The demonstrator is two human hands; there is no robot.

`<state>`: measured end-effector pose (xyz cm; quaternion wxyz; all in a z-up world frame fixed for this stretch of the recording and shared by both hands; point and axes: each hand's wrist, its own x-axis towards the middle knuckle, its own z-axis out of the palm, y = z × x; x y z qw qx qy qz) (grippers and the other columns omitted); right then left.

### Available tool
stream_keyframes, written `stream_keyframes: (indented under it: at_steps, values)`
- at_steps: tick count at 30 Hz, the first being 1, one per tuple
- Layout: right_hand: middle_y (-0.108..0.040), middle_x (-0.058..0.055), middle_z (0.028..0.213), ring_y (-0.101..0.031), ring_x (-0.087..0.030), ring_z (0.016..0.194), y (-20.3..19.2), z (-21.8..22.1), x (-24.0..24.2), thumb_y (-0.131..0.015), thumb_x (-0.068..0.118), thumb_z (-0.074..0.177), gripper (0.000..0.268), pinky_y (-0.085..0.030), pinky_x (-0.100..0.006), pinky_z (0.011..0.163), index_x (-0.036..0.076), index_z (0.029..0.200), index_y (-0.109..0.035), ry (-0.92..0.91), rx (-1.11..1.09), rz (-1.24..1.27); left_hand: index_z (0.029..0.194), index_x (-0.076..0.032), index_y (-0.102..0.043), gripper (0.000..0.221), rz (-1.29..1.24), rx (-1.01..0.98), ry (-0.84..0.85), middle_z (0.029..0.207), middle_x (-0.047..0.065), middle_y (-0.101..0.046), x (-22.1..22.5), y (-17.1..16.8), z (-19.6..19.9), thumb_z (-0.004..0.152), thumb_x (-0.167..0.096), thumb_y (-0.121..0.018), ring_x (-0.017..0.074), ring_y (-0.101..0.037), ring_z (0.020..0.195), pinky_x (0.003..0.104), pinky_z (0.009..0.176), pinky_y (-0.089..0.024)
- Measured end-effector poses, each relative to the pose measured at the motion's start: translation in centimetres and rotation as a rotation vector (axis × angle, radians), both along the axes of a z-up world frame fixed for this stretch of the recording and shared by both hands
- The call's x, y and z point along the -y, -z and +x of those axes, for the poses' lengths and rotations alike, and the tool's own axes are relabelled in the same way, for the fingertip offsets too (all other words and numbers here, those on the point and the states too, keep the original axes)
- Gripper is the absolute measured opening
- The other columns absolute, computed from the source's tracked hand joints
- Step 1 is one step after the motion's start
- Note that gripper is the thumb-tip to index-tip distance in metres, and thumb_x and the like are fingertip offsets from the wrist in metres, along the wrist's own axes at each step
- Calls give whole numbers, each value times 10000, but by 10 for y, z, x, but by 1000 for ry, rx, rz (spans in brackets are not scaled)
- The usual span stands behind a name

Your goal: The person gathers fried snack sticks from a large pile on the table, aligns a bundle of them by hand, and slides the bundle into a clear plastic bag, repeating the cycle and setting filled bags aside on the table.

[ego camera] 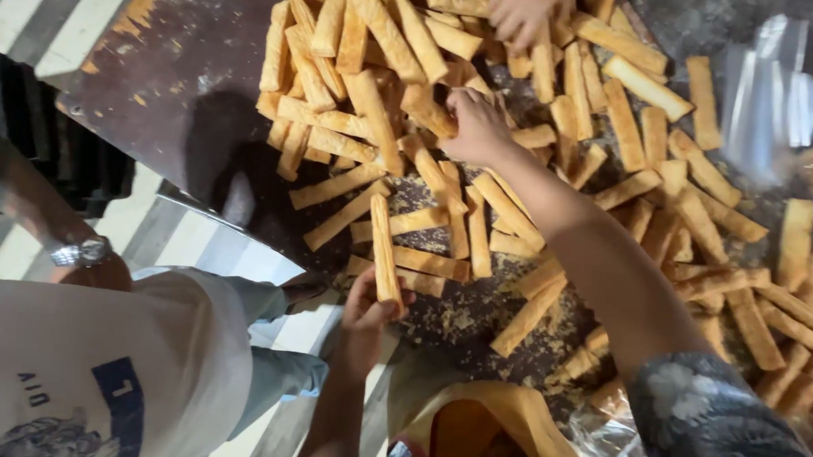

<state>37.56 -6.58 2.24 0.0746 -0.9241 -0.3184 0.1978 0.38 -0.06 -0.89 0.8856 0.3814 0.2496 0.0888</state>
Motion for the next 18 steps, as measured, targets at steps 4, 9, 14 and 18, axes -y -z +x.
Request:
stream_keyframes:
  at_steps: [4,9,14,18]
  values:
    - [-584,-152,1356,-510,-369,1318,-44,-38,61,-782,249,793,541,-378,-485,1142,68,1246,-548,-123,280,711,1453,-14,-483,560,78,69,25,1206,132,-657,1,-12,23,901,1,-574,229,-689,1007,344,844,-559]
    - [-604,-138,1146,-564,-312,1117,-66,-111,143,-813,345,817,427,-427,-438,1043,72,1081,-618,-233,628,1070,1468,-23,-457,551,91,93,138,1220,109,-638,32,-42,61,928,15,-558,229,-704,1045,361,888,-570]
    - [-602,-68,1004,-630,-259,989,-60,-184,221,-759,118,897,205,-399,-541,1165,113,1075,-658,-237,849,818,1615,-62,-314,662,303,183,453,1193,109,-619,103,-47,72,1016,-81,-597,179,-602,991,351,838,-528]
    - [-625,-63,989,-633,-264,955,-48,-219,278,-748,118,867,218,-390,-550,1150,112,1067,-662,-136,876,762,1603,-50,-291,687,364,210,546,1177,99,-623,167,-78,57,1008,-155,-618,168,-652,960,353,819,-591]
